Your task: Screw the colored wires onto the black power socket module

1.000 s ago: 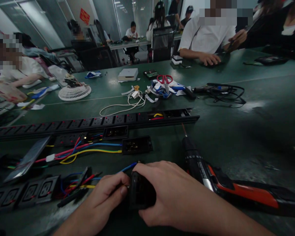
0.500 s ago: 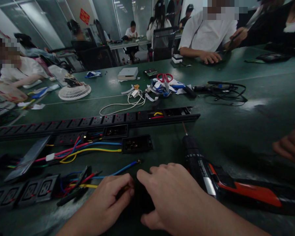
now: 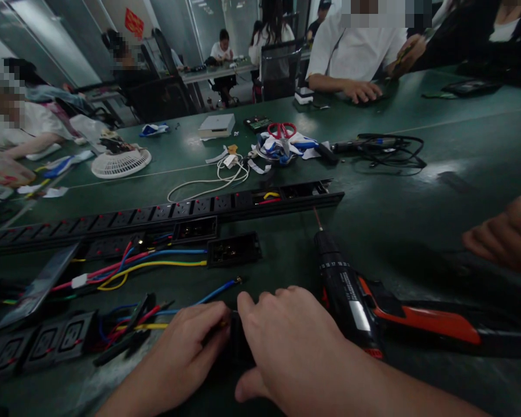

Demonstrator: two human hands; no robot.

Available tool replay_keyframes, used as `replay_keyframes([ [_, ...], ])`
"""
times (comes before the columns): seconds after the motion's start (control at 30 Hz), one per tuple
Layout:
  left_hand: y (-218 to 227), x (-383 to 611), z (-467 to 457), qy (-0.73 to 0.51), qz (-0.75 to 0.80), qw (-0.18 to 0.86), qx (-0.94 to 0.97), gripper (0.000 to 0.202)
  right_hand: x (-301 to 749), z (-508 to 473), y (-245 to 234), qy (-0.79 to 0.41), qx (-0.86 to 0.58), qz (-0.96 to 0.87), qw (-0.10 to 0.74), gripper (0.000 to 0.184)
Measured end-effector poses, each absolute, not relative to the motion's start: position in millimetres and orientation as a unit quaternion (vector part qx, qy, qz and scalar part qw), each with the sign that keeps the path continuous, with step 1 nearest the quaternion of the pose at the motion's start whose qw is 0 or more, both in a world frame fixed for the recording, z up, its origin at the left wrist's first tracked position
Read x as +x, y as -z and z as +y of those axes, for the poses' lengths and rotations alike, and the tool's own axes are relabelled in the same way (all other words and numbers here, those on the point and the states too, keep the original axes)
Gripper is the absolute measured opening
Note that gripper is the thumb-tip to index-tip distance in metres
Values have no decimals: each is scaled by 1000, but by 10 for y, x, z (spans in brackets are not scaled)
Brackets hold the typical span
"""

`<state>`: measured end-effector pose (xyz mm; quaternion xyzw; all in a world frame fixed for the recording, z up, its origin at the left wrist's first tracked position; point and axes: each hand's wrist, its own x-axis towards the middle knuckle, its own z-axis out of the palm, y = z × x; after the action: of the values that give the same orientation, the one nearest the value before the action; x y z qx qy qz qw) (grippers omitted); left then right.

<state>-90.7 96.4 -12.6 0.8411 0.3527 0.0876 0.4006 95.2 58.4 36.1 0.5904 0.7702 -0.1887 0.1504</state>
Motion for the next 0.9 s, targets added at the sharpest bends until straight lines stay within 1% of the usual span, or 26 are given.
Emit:
replay_keyframes([
  [0.1, 82, -915, 970, -88, 352, 420, 832, 16, 961, 606, -387, 186, 587, 775, 139, 75],
  [0.2, 58, -889, 968, -81, 354, 423, 830, 7, 971, 622, -389, 189, 584, 779, 125, 77],
  [0.27, 60, -840, 948, -74, 368, 400, 836, 3, 968, 629, -385, 201, 590, 771, 128, 73],
  [0.33, 69, -767, 914, -66, 399, 368, 837, 5, 961, 633, -372, 204, 598, 765, 125, 68],
  [0.43, 74, -641, 857, -55, 457, 330, 824, 1, 961, 630, -324, 178, 604, 770, 108, 64],
  [0.53, 56, -539, 819, -41, 493, 303, 815, 6, 975, 619, -262, 153, 599, 782, 84, 57],
  [0.63, 33, -487, 798, -15, 510, 279, 814, 9, 991, 608, -215, 156, 600, 781, 75, 46],
  [0.73, 21, -467, 784, -3, 518, 268, 813, 9, 996, 594, -177, 172, 605, 775, 67, 40],
  [0.83, 24, -455, 783, -6, 525, 273, 806, 9, 987, 571, -136, 159, 603, 780, 51, 40],
  [0.9, 37, -448, 790, -7, 524, 286, 802, 10, 975, 556, -115, 147, 603, 782, 55, 40],
])
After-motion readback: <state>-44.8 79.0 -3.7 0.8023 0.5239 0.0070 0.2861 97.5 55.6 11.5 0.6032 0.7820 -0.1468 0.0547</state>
